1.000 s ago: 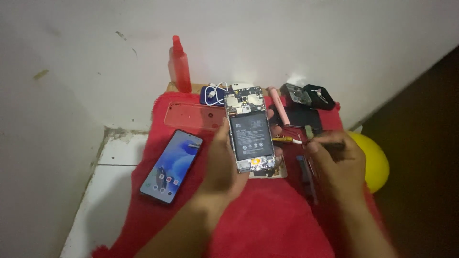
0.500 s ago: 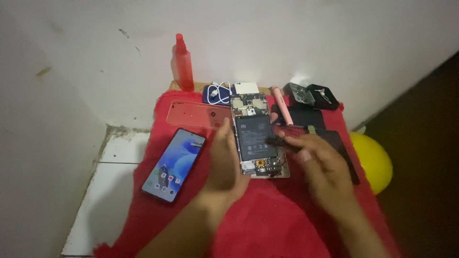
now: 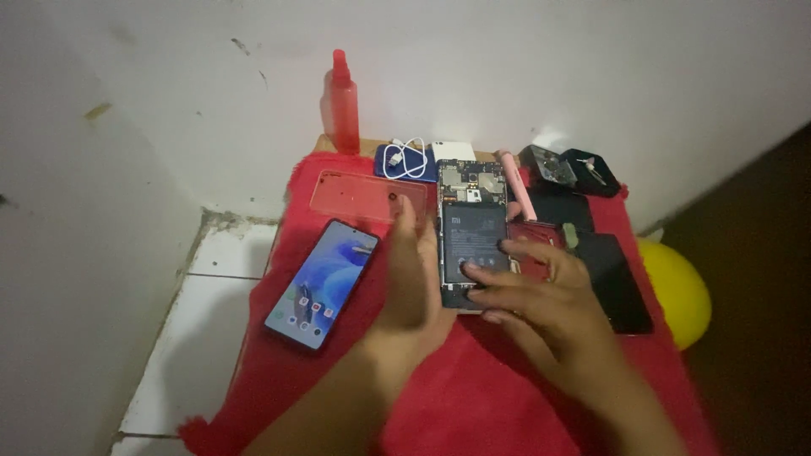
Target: Using a small tool to pry and manipulate internal components of a disassembled smartphone on a workspace.
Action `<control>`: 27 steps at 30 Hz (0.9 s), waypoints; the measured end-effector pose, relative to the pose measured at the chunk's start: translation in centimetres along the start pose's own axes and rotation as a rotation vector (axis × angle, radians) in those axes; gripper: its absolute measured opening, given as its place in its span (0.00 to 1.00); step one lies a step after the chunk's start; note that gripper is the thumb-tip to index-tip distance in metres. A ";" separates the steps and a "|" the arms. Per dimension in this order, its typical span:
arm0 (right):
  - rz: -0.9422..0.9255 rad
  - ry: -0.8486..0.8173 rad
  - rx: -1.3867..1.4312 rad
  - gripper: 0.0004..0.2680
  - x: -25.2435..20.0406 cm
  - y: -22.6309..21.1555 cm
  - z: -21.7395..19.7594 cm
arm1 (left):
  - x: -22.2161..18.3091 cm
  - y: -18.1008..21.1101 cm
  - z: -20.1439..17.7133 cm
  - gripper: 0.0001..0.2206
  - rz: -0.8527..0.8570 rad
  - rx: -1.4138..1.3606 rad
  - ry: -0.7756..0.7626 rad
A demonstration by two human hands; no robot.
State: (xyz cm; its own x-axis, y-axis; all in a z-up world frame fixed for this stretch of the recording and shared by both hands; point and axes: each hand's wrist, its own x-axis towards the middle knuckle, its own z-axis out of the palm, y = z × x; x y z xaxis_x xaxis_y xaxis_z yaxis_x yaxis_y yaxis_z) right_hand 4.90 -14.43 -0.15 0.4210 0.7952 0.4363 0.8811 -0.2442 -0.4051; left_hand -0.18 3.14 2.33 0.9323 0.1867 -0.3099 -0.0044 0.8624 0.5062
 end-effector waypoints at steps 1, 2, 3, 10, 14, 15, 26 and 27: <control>-0.002 0.000 0.000 0.17 0.1 -0.1 0.0 | 0.5 -0.5 -0.7 0.41 0.002 -0.001 0.000; -0.028 0.010 0.002 0.16 0.2 -0.3 0.0 | 1.1 -0.9 -1.4 0.43 0.001 -0.033 -0.090; -0.053 0.021 0.005 0.15 0.4 -0.4 0.0 | 1.6 -1.4 -2.0 0.46 0.000 -0.065 -0.180; 0.082 0.283 0.331 0.07 -0.8 0.2 -0.2 | 0.1 -0.3 -0.4 0.42 0.220 0.006 -0.149; 0.625 0.420 0.631 0.23 -0.3 0.9 -0.3 | 0.3 -0.6 -0.6 0.42 0.193 -0.055 -0.167; 0.768 0.442 0.678 0.18 -0.3 1.3 -0.3 | 0.6 -0.8 -0.7 0.44 0.170 -0.082 -0.162; 0.524 0.310 0.480 0.12 -0.8 0.5 1.1 | 0.2 -1.3 -0.6 0.46 0.201 0.020 -0.165; 0.546 0.294 0.417 0.13 -0.8 0.4 1.1 | 0.2 -1.4 -0.5 0.47 0.225 0.015 -0.188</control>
State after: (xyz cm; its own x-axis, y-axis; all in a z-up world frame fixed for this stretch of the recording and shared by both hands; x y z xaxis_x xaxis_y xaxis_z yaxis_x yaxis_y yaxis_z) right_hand 4.72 -14.51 -1.57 0.8670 0.4258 0.2589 0.4000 -0.2847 -0.8712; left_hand -0.17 2.24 1.15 0.9593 0.2804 -0.0346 -0.2143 0.8021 0.5574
